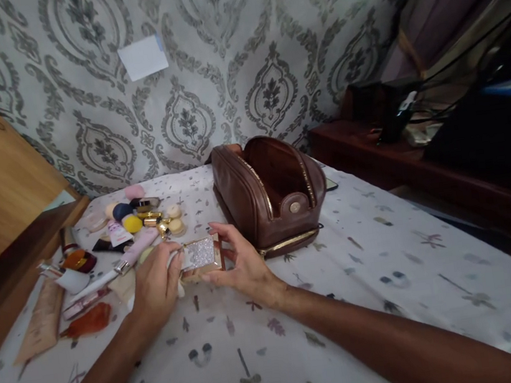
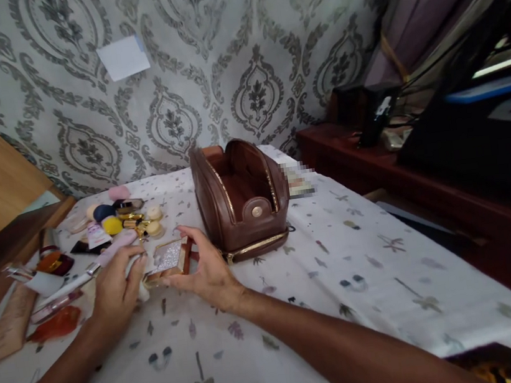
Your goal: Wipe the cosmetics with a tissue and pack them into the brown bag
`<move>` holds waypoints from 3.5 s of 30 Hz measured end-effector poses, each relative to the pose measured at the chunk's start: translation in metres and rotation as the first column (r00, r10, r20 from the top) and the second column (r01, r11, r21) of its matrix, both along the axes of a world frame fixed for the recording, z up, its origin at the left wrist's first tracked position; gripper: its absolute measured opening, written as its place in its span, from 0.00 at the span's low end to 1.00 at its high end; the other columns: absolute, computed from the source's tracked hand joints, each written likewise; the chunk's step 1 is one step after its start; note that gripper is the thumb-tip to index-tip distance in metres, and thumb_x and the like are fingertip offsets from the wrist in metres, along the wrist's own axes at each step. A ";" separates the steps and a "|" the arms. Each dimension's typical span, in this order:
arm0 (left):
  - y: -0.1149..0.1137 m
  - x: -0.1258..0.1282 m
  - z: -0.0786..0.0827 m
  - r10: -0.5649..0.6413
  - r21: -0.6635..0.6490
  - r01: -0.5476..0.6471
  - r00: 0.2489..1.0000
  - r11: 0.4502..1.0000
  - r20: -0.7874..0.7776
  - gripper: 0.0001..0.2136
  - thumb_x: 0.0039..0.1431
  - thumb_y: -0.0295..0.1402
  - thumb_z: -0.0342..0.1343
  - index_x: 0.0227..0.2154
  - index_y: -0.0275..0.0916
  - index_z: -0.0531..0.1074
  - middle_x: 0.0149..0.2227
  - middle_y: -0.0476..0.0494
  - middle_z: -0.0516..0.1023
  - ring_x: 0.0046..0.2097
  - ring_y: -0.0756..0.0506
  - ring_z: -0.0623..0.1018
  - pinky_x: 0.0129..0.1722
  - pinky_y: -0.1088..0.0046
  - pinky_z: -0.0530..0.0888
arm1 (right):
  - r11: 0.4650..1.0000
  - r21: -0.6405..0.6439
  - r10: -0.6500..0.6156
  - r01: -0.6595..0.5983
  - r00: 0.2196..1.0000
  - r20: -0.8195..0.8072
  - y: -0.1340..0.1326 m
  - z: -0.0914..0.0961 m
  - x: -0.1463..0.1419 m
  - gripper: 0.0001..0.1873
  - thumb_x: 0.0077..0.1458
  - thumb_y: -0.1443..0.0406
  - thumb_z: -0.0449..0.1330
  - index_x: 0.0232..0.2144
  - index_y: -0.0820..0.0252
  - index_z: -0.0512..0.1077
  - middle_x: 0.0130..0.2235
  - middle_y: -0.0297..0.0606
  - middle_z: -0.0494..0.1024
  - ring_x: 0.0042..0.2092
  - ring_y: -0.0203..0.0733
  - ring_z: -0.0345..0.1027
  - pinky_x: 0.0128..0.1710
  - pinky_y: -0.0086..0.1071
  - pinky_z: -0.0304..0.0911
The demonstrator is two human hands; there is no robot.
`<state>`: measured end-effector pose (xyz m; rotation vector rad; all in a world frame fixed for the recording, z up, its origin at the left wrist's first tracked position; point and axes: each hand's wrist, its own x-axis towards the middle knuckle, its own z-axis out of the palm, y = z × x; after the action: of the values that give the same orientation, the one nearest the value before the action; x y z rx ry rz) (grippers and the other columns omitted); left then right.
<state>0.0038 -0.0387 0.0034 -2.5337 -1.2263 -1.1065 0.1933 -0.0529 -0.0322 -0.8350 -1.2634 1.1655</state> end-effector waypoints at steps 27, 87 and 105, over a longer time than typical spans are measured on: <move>0.014 0.001 -0.007 -0.081 -0.688 0.302 0.939 0.660 0.334 0.14 0.62 0.44 0.53 0.40 0.39 0.71 0.37 0.46 0.77 0.41 0.43 0.75 0.43 0.67 0.73 | 0.942 -0.279 0.129 -0.188 0.968 -0.217 0.009 -0.003 0.002 0.40 0.49 0.31 0.52 0.37 0.59 0.77 0.39 0.46 0.79 0.40 0.47 0.72 0.31 0.36 0.70; -0.009 0.095 0.063 -0.634 -0.044 0.635 0.760 0.771 -0.142 0.17 0.69 0.29 0.48 0.58 0.45 0.68 0.41 0.43 0.74 0.38 0.49 0.77 0.35 0.77 0.72 | 0.970 0.154 0.032 -0.189 0.727 0.686 -0.076 0.104 0.151 0.46 0.46 0.49 0.70 0.63 0.56 0.63 0.53 0.45 0.67 0.55 0.50 0.64 0.54 0.43 0.63; -0.019 0.127 0.088 -0.028 -0.717 0.541 0.806 0.440 0.591 0.20 0.61 0.51 0.55 0.40 0.39 0.77 0.23 0.52 0.73 0.26 0.51 0.71 0.31 0.78 0.69 | 0.985 0.162 -0.117 0.057 0.913 0.391 -0.059 0.107 0.140 0.29 0.63 0.56 0.59 0.63 0.53 0.56 0.44 0.38 0.73 0.37 0.38 0.72 0.36 0.34 0.72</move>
<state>0.1312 -0.0573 0.0909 -3.4666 -1.9168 -1.6175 0.3330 -0.1121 0.0752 -1.0420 -1.6074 0.8399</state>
